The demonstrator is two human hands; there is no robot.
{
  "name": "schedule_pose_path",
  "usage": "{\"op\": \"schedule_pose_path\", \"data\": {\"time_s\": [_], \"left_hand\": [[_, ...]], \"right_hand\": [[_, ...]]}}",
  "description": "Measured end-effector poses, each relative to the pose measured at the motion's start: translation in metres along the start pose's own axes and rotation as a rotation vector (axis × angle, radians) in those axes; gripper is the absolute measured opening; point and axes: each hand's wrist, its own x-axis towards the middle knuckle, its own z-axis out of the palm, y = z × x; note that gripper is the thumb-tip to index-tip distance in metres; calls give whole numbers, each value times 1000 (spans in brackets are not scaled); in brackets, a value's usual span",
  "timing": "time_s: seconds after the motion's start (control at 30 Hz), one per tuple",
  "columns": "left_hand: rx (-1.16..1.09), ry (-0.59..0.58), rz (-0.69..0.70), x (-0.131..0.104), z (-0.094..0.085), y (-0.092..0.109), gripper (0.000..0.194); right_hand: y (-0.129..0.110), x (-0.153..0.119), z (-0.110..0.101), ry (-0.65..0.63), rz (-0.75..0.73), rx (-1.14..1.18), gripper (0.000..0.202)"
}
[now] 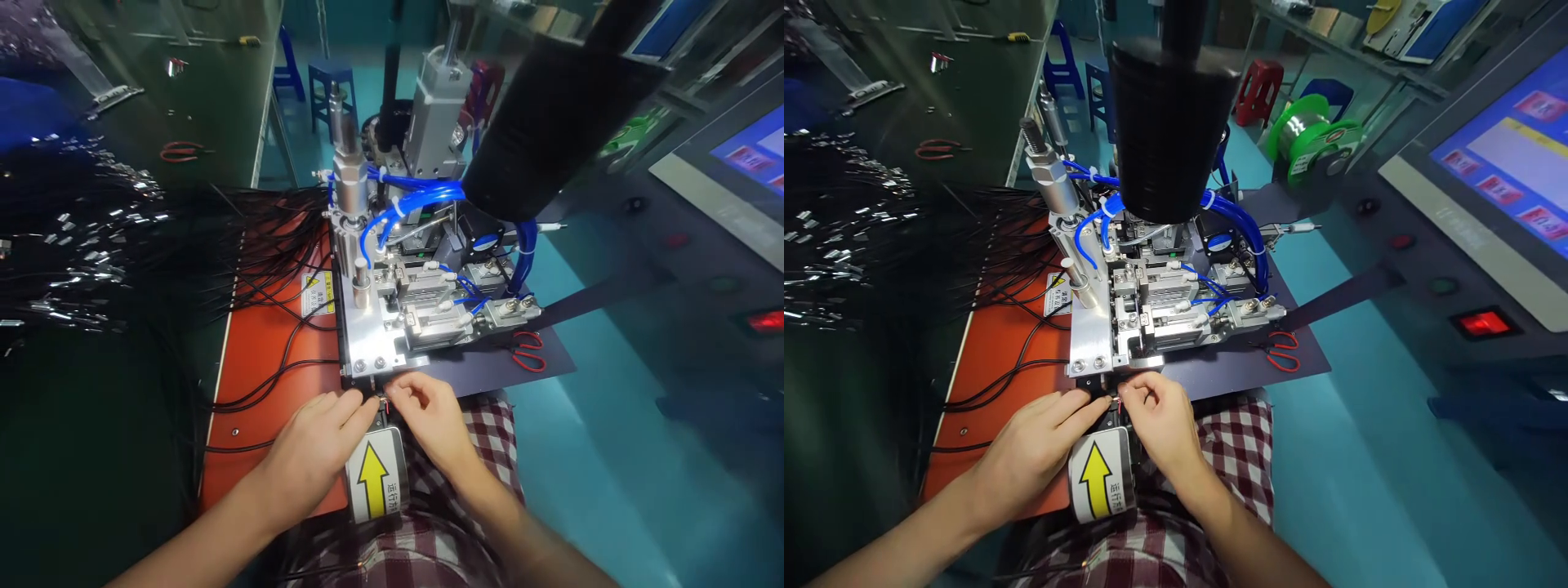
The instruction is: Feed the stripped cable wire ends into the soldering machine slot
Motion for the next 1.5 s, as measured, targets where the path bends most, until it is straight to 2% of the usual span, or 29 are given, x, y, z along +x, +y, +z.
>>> {"op": "schedule_pose_path", "data": {"time_s": [0.17, 0.23, 0.43, 0.6, 0.77, 1.0, 1.13, 1.27, 1.4, 1.5], "left_hand": [[-20, 20, -8, 1, 0, 0, 30], [-29, 27, -10, 1, 0, 0, 30], [-49, 39, -15, 1, 1, -1, 30], [-23, 53, 1, 2, -1, 0, 30], [-66, 26, -7, 2, -1, -1, 27], [-122, -4, -53, 4, -1, -1, 26], [-142, -7, -68, 3, -1, -1, 27], [-134, 4, -54, 4, -1, -2, 28], [-126, 14, -55, 4, 0, -1, 27], [-127, 10, -59, 4, 0, -1, 26]], "right_hand": [[-7, -1, 8, -6, 100, 252, 18], [-7, -3, 11, 8, 97, 306, 19], [1, -9, 12, 88, -78, 179, 15], [0, -7, 6, 50, 11, 204, 15], [2, -8, 4, 46, -31, 122, 16], [-1, 0, 1, -80, 214, 366, 19], [1, -1, -3, -56, 266, 413, 23], [4, -12, -5, 10, 201, 335, 27], [2, -24, -2, -76, 136, 162, 25], [-5, -28, 3, -35, 90, -16, 20]]}}
